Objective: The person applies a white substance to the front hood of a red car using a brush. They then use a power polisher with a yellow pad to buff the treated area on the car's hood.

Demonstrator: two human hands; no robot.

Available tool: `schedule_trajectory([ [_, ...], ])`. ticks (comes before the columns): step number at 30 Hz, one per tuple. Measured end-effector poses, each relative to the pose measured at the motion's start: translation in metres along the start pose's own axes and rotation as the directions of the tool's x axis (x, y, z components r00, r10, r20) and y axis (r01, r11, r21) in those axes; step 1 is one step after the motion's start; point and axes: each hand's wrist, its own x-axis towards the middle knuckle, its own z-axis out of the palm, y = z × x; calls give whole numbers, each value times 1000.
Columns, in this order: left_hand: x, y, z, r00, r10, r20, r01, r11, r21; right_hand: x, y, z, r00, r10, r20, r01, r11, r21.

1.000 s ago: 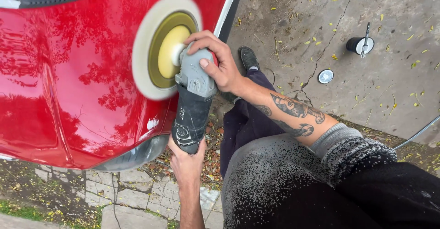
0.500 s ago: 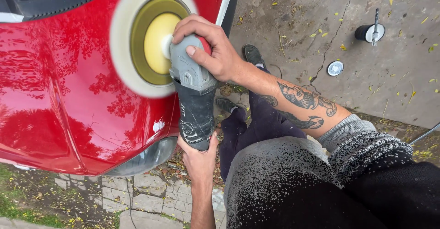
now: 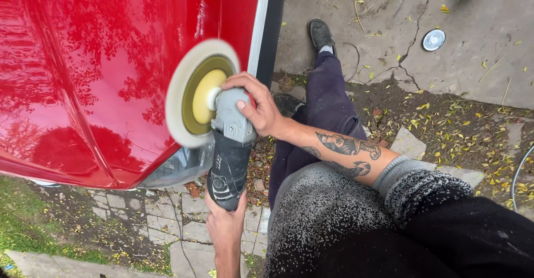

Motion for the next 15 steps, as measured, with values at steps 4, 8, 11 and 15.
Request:
schedule_trajectory([
  [4, -20, -9, -4, 994, -104, 24, 103, 992, 67, -19, 5, 11, 997, 70, 26, -72, 995, 66],
  [8, -15, 11, -4, 990, -137, 23, 133, 982, 135, -2, 8, -4, 996, 74, 41, -78, 993, 84],
  [11, 4, 52, -13, 995, -97, -5, 97, 994, 54, 39, -4, -28, 996, 75, 54, -82, 987, 141],
  [15, 38, 126, -22, 1000, -25, -15, 26, 998, 50, 106, -11, -82, 994, 39, 99, -56, 982, 182],
])
